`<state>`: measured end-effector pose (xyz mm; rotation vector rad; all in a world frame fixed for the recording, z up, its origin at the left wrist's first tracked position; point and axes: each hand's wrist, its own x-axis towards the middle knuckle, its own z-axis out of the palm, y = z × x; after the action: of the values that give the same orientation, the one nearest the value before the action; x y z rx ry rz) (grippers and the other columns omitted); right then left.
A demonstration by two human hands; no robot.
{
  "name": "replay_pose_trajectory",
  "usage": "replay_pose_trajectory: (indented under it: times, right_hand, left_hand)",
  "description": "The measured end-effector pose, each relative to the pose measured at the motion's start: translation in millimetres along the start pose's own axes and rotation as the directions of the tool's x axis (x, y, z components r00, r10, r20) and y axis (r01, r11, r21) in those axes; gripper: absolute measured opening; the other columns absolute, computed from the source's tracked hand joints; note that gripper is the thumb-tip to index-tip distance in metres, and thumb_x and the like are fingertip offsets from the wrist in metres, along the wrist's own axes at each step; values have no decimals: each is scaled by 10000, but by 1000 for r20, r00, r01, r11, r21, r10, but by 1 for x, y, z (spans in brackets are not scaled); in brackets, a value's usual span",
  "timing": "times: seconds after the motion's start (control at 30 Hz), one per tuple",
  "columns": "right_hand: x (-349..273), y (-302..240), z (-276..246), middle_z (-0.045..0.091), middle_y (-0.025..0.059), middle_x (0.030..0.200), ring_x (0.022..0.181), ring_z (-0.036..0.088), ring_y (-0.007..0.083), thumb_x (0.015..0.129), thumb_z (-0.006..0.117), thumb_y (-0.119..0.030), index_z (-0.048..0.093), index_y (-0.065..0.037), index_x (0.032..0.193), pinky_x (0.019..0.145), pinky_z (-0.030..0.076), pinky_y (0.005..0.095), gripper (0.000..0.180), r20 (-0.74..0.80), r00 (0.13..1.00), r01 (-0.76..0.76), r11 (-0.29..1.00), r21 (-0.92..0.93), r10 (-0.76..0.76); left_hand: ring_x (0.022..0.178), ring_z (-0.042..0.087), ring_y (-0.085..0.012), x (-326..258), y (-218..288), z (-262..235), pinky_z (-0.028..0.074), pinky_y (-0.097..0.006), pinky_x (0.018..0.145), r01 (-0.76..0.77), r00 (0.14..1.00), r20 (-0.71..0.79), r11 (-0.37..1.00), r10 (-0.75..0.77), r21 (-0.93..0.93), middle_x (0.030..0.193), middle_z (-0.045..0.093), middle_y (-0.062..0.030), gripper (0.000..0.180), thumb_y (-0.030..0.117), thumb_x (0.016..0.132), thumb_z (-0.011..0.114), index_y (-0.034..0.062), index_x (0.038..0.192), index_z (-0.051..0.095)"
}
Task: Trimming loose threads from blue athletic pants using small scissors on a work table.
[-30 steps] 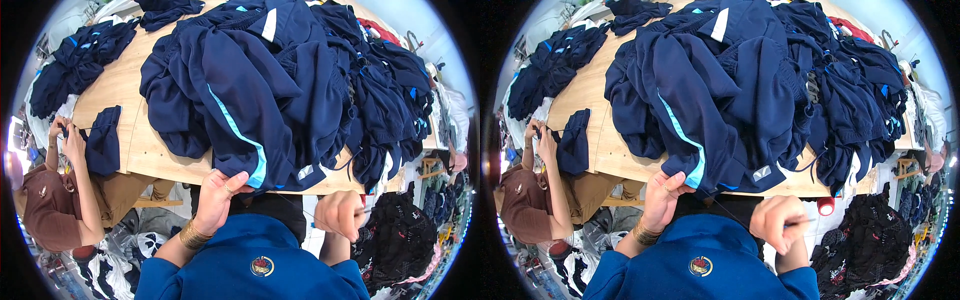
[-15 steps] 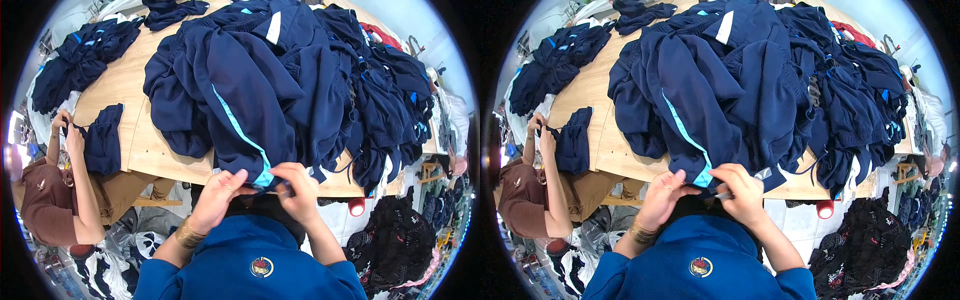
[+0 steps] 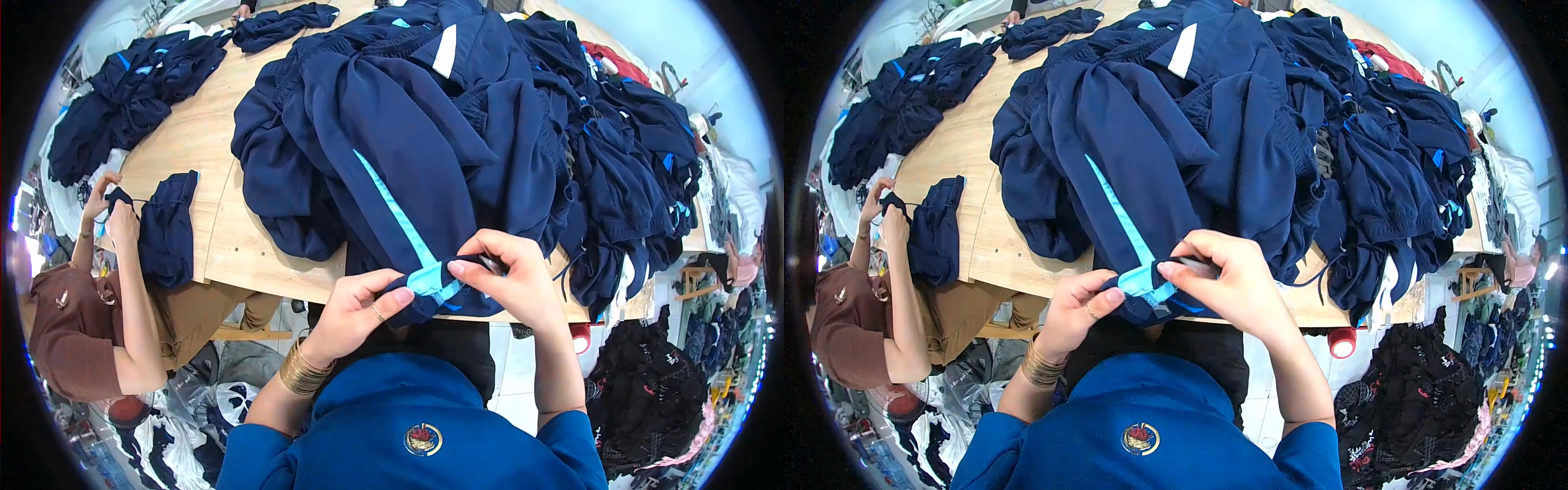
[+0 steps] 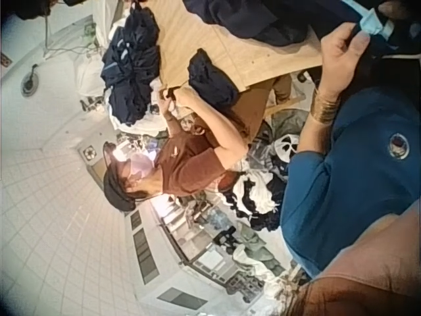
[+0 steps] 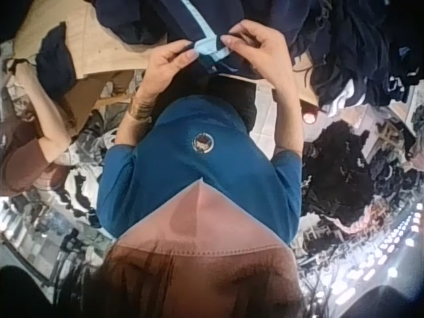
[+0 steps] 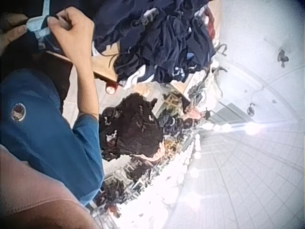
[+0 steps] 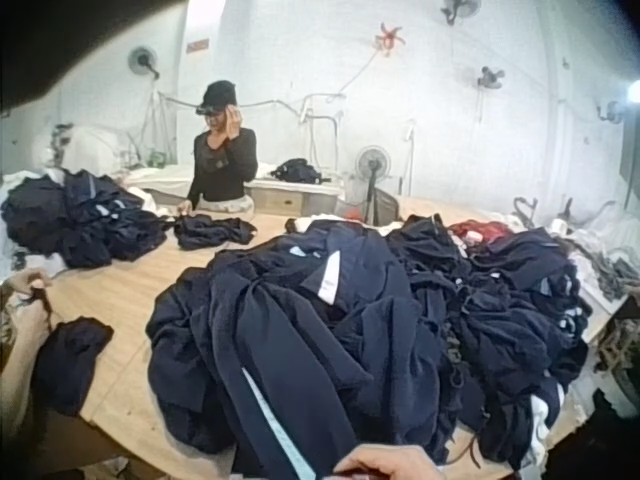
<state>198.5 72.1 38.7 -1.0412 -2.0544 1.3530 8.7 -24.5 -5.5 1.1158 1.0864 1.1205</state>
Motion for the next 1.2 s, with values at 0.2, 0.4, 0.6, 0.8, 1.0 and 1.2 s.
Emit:
replay_pose_trajectory:
  times: [0.2, 0.4, 0.6, 0.8, 1.0, 1.2]
  right_hand:
    - [-4, 1, 4, 494, 93, 934, 737, 551, 169, 783, 615, -7, 609, -21, 968, 634, 441, 258, 186, -360, 914, 28, 916, -400, -186]
    - [-35, -18, 0, 599, 99, 840, 690, 606, 192, 824, 572, -19, 552, -84, 1150, 630, 482, 269, 333, -126, 966, 190, 953, -238, -224]
    - [-43, -9, 22, 610, 85, 802, 664, 608, 212, 780, 675, -316, 524, -41, 1061, 590, 482, 279, 421, -59, 988, 114, 919, -378, -146]
    - [-45, -2, 29, 595, 80, 738, 617, 587, 205, 796, 660, -242, 579, -36, 935, 536, 451, 284, 261, -120, 960, 171, 871, -460, -252]
    - [-43, 0, 32, 590, 74, 729, 580, 562, 190, 793, 662, -233, 583, -39, 924, 508, 429, 280, 247, -133, 946, 188, 833, -520, -297]
    - [-44, -1, 32, 587, 72, 724, 576, 559, 188, 784, 668, -231, 584, -40, 920, 500, 423, 280, 249, -132, 948, 178, 826, -534, -290]
  left_hand:
    - [762, 481, -25, 3, -10, -3, 403, -179, 693, 12, 1000, -19, 956, -19, -294, 827, 591, 21, 196, 127, 892, 560, -39, 986, 607]
    - [755, 481, -19, 6, 0, 3, 402, -171, 683, 28, 997, -52, 940, -49, -341, 825, 586, 25, 190, 141, 892, 564, -33, 956, 607]
    - [697, 448, -4, 7, 0, 5, 372, -152, 614, 15, 994, -97, 960, -44, -278, 766, 547, 45, 125, 128, 874, 594, 3, 888, 590]
    - [672, 417, 0, 7, 0, 8, 344, -151, 589, -19, 993, -115, 968, -10, -251, 760, 540, 50, 114, 124, 867, 606, 13, 893, 593]
    - [652, 407, 3, 5, -2, 9, 326, -153, 562, -31, 992, -126, 981, 6, -194, 740, 540, 49, 137, 144, 861, 618, 11, 894, 608]
    - [639, 405, 7, 4, -4, 11, 323, -148, 548, -32, 992, -129, 977, 4, -213, 734, 544, 49, 140, 142, 861, 617, 9, 904, 611]
